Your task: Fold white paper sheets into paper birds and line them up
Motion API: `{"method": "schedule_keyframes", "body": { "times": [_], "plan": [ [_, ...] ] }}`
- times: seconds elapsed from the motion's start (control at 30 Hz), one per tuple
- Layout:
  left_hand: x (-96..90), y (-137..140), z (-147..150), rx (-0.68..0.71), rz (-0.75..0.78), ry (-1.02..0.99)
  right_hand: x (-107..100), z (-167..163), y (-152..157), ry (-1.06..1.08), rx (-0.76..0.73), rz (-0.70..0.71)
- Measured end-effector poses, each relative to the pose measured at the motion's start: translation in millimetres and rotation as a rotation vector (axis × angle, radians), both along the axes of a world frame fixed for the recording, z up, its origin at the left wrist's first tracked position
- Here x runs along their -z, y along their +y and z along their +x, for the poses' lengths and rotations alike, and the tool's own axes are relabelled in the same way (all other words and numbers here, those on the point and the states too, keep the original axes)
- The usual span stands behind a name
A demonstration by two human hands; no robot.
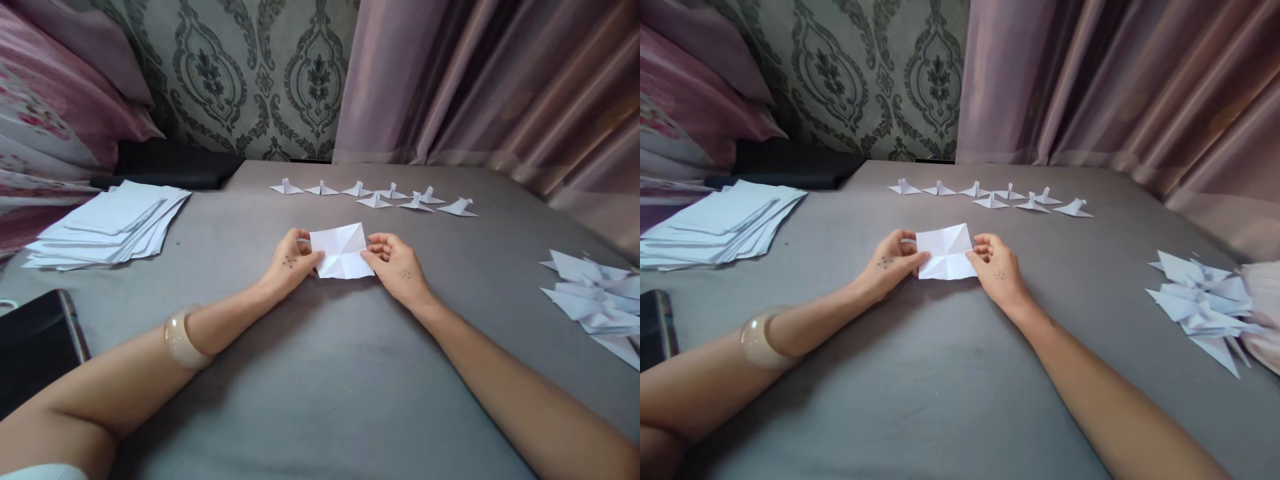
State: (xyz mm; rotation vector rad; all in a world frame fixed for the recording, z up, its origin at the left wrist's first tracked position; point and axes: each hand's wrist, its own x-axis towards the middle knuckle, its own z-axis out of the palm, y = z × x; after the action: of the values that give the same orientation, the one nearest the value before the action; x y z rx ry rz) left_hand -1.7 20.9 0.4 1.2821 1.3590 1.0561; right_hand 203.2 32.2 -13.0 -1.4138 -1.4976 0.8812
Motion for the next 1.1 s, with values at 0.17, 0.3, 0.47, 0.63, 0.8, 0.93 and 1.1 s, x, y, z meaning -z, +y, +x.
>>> {"method": "schedule_keyframes", "body": {
  "times": [0.17, 0.3, 0.47, 0.63, 0.8, 0.93, 1.1],
  "plan": [
    [1.7, -4, -5, 0.046, 0.167, 0.396, -1, 0, -6, -0.293, -0.079, 0.161],
    [9.0, -4, -9, 0.040, 0.354, 0.660, -2, 3, -13, -0.501, -0.224, 0.375],
    [10.2, 3, -16, 0.107, 0.499, 0.823, -3, 3, -17, -0.667, -0.387, 0.412],
    [5.4, 5, -21, 0.207, 0.606, 0.903, -4, -2, -21, -0.658, -0.281, 0.359],
    [-3.5, -4, -15, 0.517, 0.892, 1.057, -3, -2, -22, -0.647, -0.289, 0.345],
    [-8.1, -7, -12, 0.728, 0.811, 0.960, -3, 1, -23, -0.630, -0.290, 0.319],
    [-8.4, -7, -11, 0.664, 0.736, 0.979, -11, 14, -28, -0.647, -0.305, 0.270]
  ]
}}
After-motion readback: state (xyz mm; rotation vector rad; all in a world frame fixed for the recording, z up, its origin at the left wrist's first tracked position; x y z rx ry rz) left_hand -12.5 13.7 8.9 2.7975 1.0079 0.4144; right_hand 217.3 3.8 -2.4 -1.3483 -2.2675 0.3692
